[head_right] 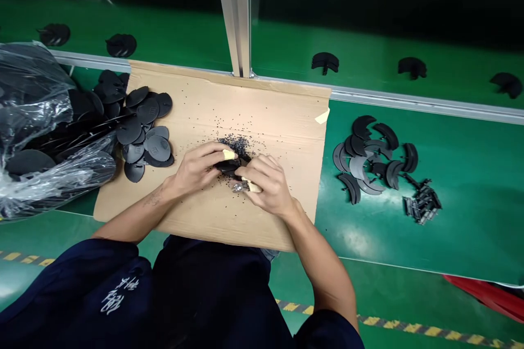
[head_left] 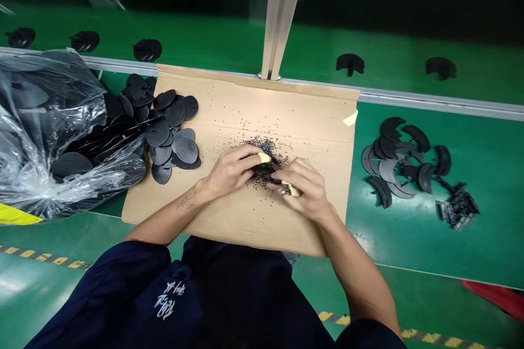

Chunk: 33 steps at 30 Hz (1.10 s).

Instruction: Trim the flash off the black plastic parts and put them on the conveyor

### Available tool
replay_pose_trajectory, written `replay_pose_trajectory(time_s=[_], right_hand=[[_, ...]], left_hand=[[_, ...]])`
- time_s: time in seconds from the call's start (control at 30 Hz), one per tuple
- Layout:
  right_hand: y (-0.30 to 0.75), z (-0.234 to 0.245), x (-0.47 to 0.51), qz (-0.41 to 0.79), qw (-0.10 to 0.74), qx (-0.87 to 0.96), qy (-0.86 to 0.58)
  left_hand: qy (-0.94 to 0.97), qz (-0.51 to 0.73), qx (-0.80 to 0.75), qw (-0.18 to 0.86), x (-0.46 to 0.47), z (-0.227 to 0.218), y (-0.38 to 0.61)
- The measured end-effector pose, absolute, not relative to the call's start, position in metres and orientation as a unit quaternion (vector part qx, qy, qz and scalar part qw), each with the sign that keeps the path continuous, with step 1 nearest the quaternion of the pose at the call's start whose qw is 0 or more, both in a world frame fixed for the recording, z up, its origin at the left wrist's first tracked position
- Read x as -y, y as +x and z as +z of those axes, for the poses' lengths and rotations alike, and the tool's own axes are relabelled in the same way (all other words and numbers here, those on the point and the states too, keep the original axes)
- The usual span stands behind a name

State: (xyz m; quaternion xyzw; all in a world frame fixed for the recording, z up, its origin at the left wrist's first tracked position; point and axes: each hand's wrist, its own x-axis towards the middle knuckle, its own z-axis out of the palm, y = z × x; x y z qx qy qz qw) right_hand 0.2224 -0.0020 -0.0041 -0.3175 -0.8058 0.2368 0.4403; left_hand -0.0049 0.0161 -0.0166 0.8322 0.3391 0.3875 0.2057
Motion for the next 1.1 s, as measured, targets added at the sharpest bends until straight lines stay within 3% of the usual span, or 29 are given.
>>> replay_pose_trajectory(time_s=[0.1, 0.23, 0.37, 0.83, 1.1], right_hand=[[0.225, 0.002, 0.000, 0.331, 0.470, 0.736, -0.357], [0.230, -0.006, -0.006, 0.176, 0.416, 0.765, -0.459], [0.231, -0.016, -0.007, 0.094, 0.336, 0.822, -0.450], [0.227, -0.014, -0.003, 0.025, 0.314, 0.832, -0.456], [0.221, -0.011, -0.003, -0.091, 0.318, 0.824, -0.460]], left_hand=[[0.808, 0.416, -0.328, 0.258, -0.015, -0.017, -0.003], [0.781, 0.453, -0.312, 0.295, -0.013, -0.013, 0.001], [0.770, 0.457, -0.313, 0.317, -0.012, -0.011, 0.002], [0.771, 0.470, -0.306, 0.302, -0.011, -0.014, 0.005], [0.769, 0.471, -0.304, 0.306, -0.010, -0.015, 0.005]])
